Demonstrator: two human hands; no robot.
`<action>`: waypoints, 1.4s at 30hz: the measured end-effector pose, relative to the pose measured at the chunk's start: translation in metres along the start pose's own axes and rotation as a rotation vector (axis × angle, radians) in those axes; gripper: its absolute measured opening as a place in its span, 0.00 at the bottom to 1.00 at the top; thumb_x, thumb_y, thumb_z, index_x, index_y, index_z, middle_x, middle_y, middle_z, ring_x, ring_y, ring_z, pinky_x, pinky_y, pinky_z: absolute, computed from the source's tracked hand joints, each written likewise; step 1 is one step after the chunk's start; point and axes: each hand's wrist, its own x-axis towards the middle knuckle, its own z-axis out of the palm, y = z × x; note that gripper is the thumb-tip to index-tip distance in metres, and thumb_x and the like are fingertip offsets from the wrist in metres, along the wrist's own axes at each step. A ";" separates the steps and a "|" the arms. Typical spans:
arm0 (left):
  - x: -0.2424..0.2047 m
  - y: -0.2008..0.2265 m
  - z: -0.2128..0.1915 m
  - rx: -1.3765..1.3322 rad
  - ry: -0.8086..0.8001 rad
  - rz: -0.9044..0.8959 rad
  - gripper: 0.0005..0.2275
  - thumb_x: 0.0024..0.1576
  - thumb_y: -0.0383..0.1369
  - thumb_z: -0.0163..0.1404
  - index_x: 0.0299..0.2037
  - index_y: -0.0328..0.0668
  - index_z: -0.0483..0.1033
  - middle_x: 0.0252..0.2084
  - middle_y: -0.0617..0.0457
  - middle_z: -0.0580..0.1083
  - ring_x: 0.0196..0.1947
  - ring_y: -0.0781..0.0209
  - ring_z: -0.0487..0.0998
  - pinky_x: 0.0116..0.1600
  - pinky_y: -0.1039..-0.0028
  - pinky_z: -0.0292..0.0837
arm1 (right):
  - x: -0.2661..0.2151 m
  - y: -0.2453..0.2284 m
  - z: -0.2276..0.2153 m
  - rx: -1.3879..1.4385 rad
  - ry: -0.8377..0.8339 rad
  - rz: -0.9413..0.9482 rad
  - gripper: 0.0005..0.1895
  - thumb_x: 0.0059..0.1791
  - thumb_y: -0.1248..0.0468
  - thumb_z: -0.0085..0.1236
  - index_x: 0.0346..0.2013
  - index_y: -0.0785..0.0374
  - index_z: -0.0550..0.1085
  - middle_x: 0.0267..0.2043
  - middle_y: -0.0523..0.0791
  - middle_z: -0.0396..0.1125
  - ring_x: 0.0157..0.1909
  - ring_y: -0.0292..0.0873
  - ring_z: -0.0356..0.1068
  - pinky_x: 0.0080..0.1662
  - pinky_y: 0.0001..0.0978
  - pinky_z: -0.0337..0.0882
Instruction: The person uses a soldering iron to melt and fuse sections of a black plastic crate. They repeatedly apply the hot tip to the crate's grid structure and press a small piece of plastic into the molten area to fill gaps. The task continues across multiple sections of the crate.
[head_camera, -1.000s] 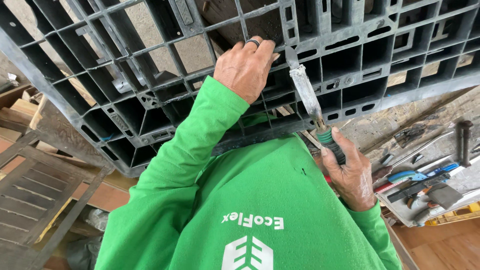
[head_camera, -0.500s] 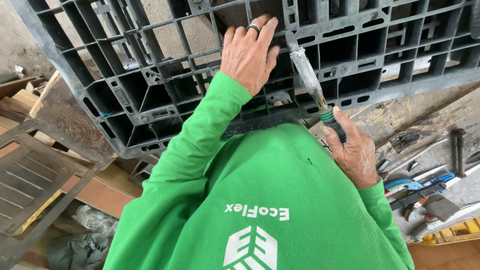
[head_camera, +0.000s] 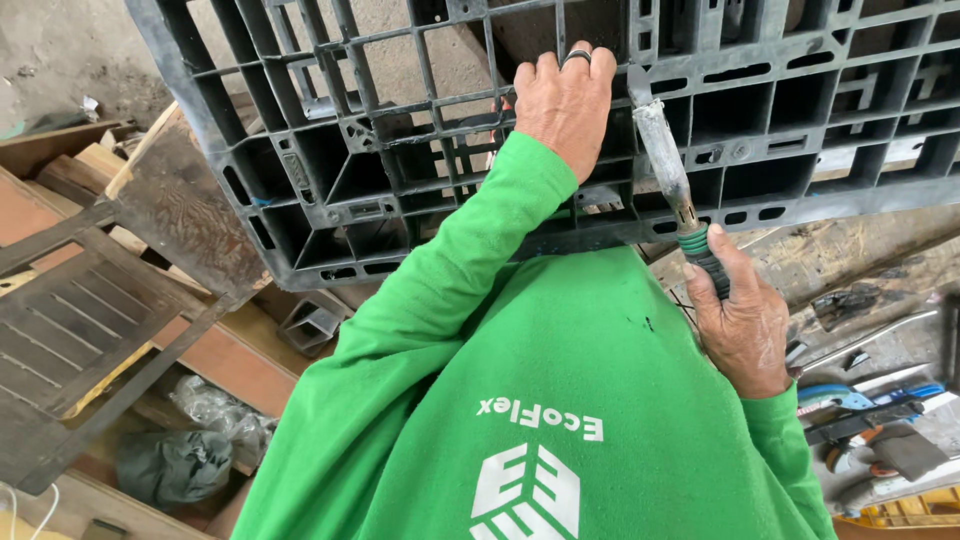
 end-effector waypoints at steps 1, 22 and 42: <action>0.000 0.000 0.000 -0.006 -0.009 0.002 0.17 0.43 0.24 0.57 0.43 0.42 0.68 0.42 0.47 0.73 0.41 0.43 0.74 0.45 0.53 0.65 | -0.002 -0.001 0.001 -0.003 -0.003 0.019 0.25 0.58 0.60 0.59 0.70 0.56 0.67 0.51 0.54 0.74 0.45 0.54 0.76 0.43 0.43 0.74; -0.002 -0.009 0.007 -0.095 0.013 0.053 0.20 0.45 0.22 0.55 0.48 0.40 0.67 0.50 0.43 0.70 0.43 0.43 0.71 0.44 0.52 0.61 | -0.022 -0.020 0.011 0.256 0.053 0.276 0.26 0.56 0.60 0.60 0.67 0.65 0.69 0.48 0.51 0.75 0.42 0.35 0.75 0.43 0.28 0.77; -0.004 0.002 -0.003 -0.059 0.005 -0.050 0.27 0.50 0.25 0.55 0.63 0.35 0.65 0.61 0.38 0.66 0.61 0.33 0.67 0.68 0.30 0.52 | -0.005 -0.021 -0.001 0.178 -0.024 0.183 0.24 0.58 0.63 0.58 0.69 0.62 0.68 0.50 0.51 0.74 0.42 0.39 0.74 0.42 0.31 0.75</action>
